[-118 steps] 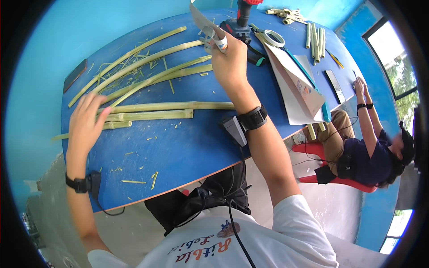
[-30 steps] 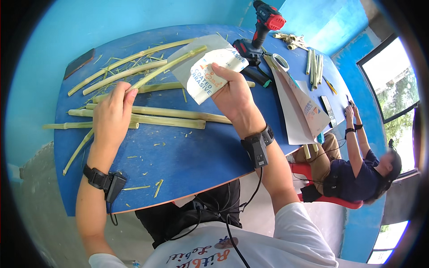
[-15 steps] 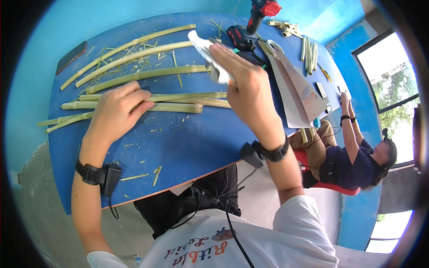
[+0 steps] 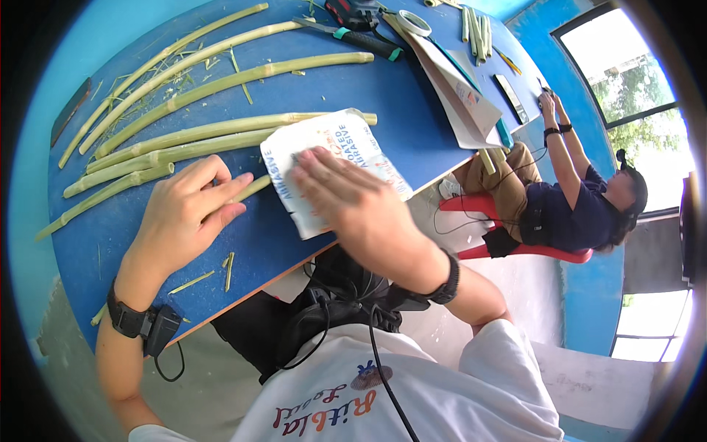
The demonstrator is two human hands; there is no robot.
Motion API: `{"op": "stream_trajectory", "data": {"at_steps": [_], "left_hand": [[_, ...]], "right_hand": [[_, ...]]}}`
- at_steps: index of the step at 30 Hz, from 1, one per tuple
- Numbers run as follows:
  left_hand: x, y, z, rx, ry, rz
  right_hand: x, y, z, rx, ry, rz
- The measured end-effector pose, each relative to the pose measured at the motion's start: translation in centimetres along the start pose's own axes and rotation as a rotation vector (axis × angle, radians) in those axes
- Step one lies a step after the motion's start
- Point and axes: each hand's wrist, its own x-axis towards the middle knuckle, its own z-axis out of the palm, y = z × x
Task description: Sanding or wiping down bamboo strips with a cloth or sandpaper.
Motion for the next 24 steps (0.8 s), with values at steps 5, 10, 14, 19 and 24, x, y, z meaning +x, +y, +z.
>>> {"op": "stream_trajectory", "data": {"at_steps": [5,10,14,19,24], "left_hand": [[-0.1,-0.7,-0.1,0.018,-0.050,-0.009],[-0.2,-0.3,0.1,-0.012,-0.043,-0.032],[0.4,0.0,0.4,-0.010,-0.056,-0.040],[-0.2,-0.5,0.5,-0.031,0.006,-0.059],[0.2,-0.1,0.0,-0.236,0.081,-0.121]], "right_hand": [[1.1,-3.4,0.9,-0.032,-0.011,-0.013],[-0.8,3.2,-0.7,-0.089,-0.058,0.219],[-0.6,1.5,-0.2,-0.070,-0.063,0.147],[1.4,-1.3,0.4,-0.020,-0.031,0.037],[0.0,3.6,-1.0,-0.078,-0.033,0.145]]}}
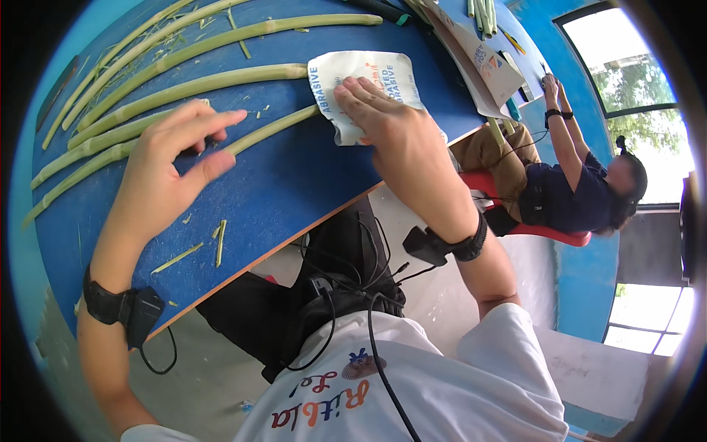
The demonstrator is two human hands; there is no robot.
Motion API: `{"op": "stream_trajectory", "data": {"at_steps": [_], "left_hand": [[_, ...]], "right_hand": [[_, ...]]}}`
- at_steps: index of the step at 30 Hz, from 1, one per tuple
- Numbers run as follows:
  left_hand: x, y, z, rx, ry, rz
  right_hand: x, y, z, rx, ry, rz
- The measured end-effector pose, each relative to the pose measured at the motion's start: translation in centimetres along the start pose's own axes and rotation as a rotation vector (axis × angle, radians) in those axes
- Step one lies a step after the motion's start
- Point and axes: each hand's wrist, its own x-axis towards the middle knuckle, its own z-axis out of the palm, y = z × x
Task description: Sanding or wiping down bamboo strips with a cloth or sandpaper.
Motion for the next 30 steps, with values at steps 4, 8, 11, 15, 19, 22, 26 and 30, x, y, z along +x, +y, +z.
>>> {"op": "stream_trajectory", "data": {"at_steps": [4,8,11,15,19,22,26,30], "left_hand": [[0.3,-0.8,0.1,-0.134,0.050,-0.089],[0.1,-1.2,0.5,-0.058,0.045,-0.124],[0.0,-0.9,0.4,0.002,0.059,-0.139],[0.8,-0.4,1.0,0.030,0.036,-0.077],[1.3,-0.7,0.9,0.067,0.044,-0.045],[0.3,-0.6,0.4,0.097,0.036,-0.114],[0.0,0.0,0.3,0.092,0.036,-0.117],[0.5,-0.2,0.8,0.083,0.043,-0.053]], "right_hand": [[0.9,-3.2,1.4,-0.042,0.075,-0.105],[1.5,-6.4,1.5,0.050,0.068,-0.127],[1.0,-2.9,1.0,0.049,-0.012,-0.077],[-0.1,0.6,-0.1,-0.073,0.004,-0.023],[0.6,-5.5,1.5,-0.135,0.047,-0.124],[1.1,-5.3,1.5,0.025,0.047,-0.160],[-0.4,0.7,0.0,0.005,0.011,-0.006],[-0.4,-1.2,0.5,-0.126,-0.007,0.036]]}}
